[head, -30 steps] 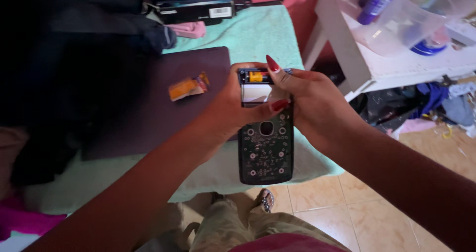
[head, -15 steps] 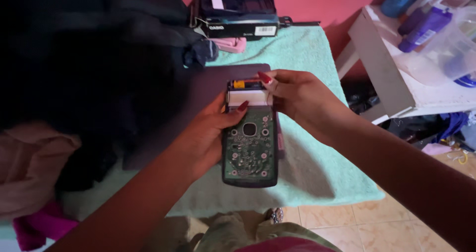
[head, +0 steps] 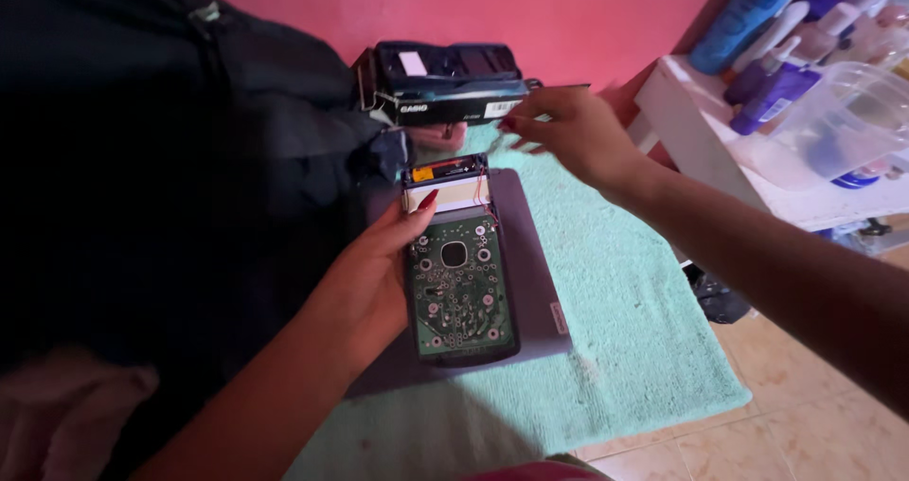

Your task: The person removes a battery from its packaging and inserts it into the battery compartment of a Casio calculator. They then close the compartment, test the calculator by pressing buttons, and place the calculator into its original box.

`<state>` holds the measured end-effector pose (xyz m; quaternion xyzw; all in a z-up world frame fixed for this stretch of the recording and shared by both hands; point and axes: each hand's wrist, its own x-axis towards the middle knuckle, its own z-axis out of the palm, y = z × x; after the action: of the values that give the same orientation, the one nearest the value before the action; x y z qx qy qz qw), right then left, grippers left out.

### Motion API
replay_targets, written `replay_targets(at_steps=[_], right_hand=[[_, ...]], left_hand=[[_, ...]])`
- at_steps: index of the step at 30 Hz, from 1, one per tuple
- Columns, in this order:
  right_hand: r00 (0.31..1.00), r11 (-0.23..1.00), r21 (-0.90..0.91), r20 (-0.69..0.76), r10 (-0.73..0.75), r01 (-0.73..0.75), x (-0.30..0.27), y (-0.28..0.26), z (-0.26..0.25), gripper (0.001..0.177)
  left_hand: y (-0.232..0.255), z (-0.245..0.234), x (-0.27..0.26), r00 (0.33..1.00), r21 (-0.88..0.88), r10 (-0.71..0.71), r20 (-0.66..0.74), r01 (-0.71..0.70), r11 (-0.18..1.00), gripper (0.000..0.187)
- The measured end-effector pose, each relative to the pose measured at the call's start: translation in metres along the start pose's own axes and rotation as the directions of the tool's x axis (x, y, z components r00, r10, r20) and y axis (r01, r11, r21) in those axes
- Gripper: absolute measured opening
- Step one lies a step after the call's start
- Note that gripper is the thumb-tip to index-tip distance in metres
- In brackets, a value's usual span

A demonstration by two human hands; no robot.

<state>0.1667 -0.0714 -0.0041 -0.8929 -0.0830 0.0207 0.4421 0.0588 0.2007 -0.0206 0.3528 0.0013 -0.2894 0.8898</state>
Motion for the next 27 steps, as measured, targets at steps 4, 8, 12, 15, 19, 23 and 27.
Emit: replay_targets(at_steps=[4,8,12,15,19,23,27], right_hand=[[0.900,0.823,-0.398,0.015,-0.435,0.405,0.041,-0.004,0.010,0.018],[0.823,0.668,-0.523,0.126,-0.554,0.530,0.070,0.002,0.017,0.016],[0.858,0.598,-0.620,0.307,-0.411,0.508,0.087,0.015,0.025,0.029],[0.905,0.695,-0.585,0.330,-0.267,0.418,0.095,0.023,0.026,0.032],[0.874,0.664,-0.569,0.300,-0.382,0.485,0.093,0.026,0.019,0.033],[0.863,0.733,-0.472,0.144,-0.485,0.490,0.061,0.026,0.003,0.027],[0.970,0.969,0.030,0.012,-0.244,0.244,0.006,0.029,-0.011,0.031]], left_hand=[[0.012,-0.005,0.021,0.999,-0.020,-0.031,0.036,0.032,0.999,0.038],[0.018,-0.007,0.042,0.996,-0.064,-0.078,0.049,0.081,0.995,0.041],[0.015,-0.011,0.055,0.992,-0.081,-0.127,0.016,0.128,0.988,0.043],[0.005,-0.014,0.057,0.995,-0.083,-0.096,-0.006,0.095,0.992,0.040],[-0.007,-0.014,0.060,0.999,-0.087,-0.047,-0.005,0.046,0.995,0.050],[-0.019,-0.011,0.070,0.998,-0.105,-0.058,0.038,0.061,0.993,0.054],[-0.040,0.007,0.091,0.994,-0.131,-0.009,0.109,0.023,0.991,0.053]])
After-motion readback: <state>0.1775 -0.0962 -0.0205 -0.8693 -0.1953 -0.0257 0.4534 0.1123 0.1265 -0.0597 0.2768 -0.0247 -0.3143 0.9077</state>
